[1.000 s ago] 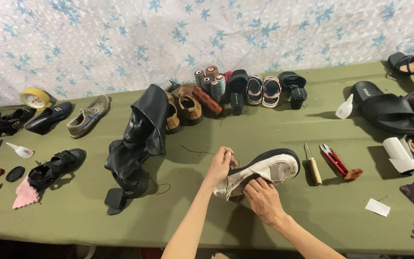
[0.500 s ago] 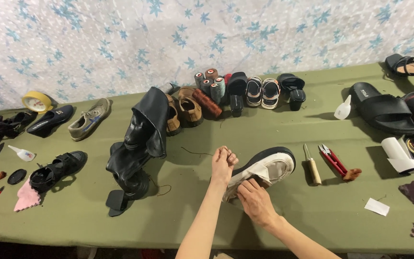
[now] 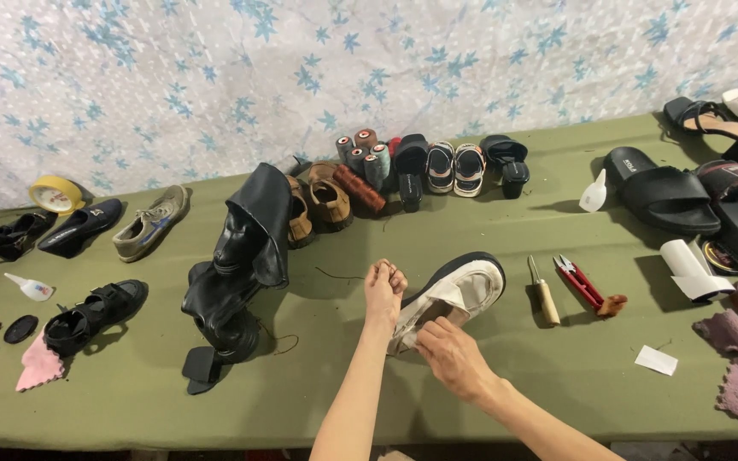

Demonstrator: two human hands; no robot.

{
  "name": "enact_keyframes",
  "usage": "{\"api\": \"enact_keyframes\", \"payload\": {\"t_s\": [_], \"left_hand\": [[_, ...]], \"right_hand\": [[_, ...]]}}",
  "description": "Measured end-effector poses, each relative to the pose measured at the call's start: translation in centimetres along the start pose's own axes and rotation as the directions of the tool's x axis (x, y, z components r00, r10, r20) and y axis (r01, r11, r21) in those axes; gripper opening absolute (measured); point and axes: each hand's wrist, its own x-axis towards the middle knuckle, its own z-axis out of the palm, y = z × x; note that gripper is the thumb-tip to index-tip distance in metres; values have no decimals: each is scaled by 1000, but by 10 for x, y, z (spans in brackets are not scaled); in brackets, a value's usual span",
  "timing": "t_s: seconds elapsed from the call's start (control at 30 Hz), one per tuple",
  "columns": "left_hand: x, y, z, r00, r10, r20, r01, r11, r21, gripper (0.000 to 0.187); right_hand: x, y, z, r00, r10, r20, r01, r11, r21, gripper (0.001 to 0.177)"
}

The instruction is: The person repairs a white slip-on shoe by hand, using a needle and thread to stitch the sole to the upper. They repeatedly pull the thread tight and adjust the shoe's position on the workbench.

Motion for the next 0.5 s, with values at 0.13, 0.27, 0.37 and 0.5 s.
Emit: {"api": "enact_keyframes", "payload": {"t_s": [0.13, 0.27, 0.37, 0.5], "left_hand": [[3, -2, 0, 999, 45, -18, -44, 998, 50, 25], [2, 5, 1, 998, -43, 45, 41, 998, 54, 21], [9, 3, -3, 996, -76, 37, 73, 995, 65, 15], [13, 8, -1, 996, -89, -32, 91, 992, 90, 19]], "right_hand": [[-6, 13, 9, 996, -45, 79, 51, 996, -67, 13], [28, -2, -77, 927, 87, 365, -183, 954, 239, 48], [58, 42, -104, 942, 200, 269, -218, 975, 41, 52], [67, 121, -60, 877, 374, 301, -236, 882, -409, 68]]}}
